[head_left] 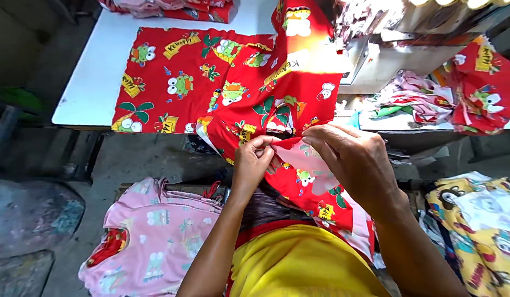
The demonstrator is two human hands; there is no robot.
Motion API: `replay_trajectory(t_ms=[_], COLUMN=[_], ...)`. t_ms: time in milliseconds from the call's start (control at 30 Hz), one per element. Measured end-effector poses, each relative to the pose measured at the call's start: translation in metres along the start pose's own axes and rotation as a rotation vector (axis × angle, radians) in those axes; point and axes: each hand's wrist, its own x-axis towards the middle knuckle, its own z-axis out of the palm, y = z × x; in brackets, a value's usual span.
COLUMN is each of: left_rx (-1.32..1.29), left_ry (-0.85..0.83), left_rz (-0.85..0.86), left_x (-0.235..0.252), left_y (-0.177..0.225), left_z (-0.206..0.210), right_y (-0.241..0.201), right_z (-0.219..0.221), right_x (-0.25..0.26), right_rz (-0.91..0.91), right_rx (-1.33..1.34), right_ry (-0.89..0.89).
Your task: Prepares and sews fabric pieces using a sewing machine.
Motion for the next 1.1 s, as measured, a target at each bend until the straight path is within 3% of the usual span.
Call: replay_trajectory(t_ms=[167,367,467,633,767,933,1100], left_rx=[-0.145,-0.244,-0.119,0.052,0.218,0.068,-0.258], left_ry=[-0.107,-0.05,-0.004,-0.027,0.047,0.108,0.01], left_rz=[-0.044,-0.02,0.055,0.327,0.385,0.252,-0.059], left_x=[-0.001,-0.004,-0.005,-0.008,-0.011,-0.007,-0.01], left_y=[0.0,-0.005,-0.009,0.004,0.018,0.017,0.005], left_z=[0.001,0.0,0.002,0.018,0.034,0.032,0.016], right_y=[-0.002,0.0,0.003,-0.001,-0.009,-0.007,0.005], right_z=[-0.002,-0.003,-0.002,0.0,0.006,0.007,0.006], right_x=[0.006,0.008,0.007,0.008,0.009,0.007,0.003], right_rz=[-0.01,0.017,0.029,-0.022,-0.064,-0.047,0.021], right_rx=[-0.023,0.019,0.019,-0.022,-0.053,0.006,0.101], right_ry=[-0.05,-0.041,-0.053,-0.104,-0.127,-0.106,-0.044])
